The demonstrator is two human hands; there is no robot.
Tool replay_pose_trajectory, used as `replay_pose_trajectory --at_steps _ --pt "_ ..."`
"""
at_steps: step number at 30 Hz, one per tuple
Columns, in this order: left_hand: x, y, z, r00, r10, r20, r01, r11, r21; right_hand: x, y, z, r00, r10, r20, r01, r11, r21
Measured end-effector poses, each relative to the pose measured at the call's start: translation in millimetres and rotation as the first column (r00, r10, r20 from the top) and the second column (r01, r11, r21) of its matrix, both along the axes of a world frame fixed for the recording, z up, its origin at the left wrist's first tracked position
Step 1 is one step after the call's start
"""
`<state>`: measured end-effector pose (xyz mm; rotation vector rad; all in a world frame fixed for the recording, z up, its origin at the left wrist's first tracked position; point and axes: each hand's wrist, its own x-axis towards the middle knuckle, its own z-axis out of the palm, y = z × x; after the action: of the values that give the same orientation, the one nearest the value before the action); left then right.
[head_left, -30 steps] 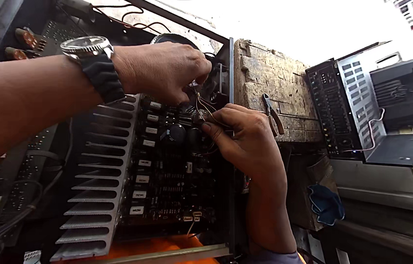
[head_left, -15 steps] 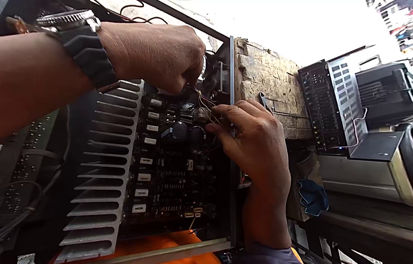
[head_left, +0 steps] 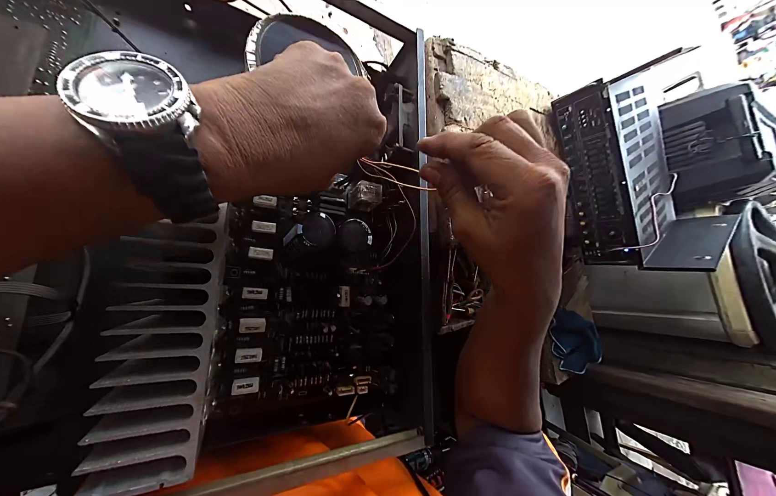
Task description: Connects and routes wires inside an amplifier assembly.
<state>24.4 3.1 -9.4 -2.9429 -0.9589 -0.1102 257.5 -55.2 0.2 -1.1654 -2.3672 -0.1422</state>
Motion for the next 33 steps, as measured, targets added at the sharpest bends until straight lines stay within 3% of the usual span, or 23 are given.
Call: replay_pose_trajectory --at_steps 9,18,23,29,33 --pt "-1 10 -12 0.999 -0.035 0.007 0.035 0.999 0.006 15 -22 7 0.986 0.025 0.163 0.011 0.976 -0.217" --pt "-10 23 -14 0.961 -0.114 0.25 0.117 0.993 0.006 15 -10 -20 0.996 -0.009 -0.083 0.008 1.0 -0.006" --pt "-1 19 -18 0.916 -0.215 0.34 0.251 0.966 -0.065 6 -13 -23 0.991 -0.101 -0.082 0.106 0.993 0.051" --pt "3 19 -22 0.907 -0.266 0.327 0.3 0.952 -0.057 -1 -10 -17 0.986 -0.165 0.028 0.164 0.986 0.022" --pt "2 18 -20 0.917 -0.214 0.337 0.266 0.957 -0.116 -10 -5 -11 0.955 -0.183 0.233 0.201 0.978 -0.055"
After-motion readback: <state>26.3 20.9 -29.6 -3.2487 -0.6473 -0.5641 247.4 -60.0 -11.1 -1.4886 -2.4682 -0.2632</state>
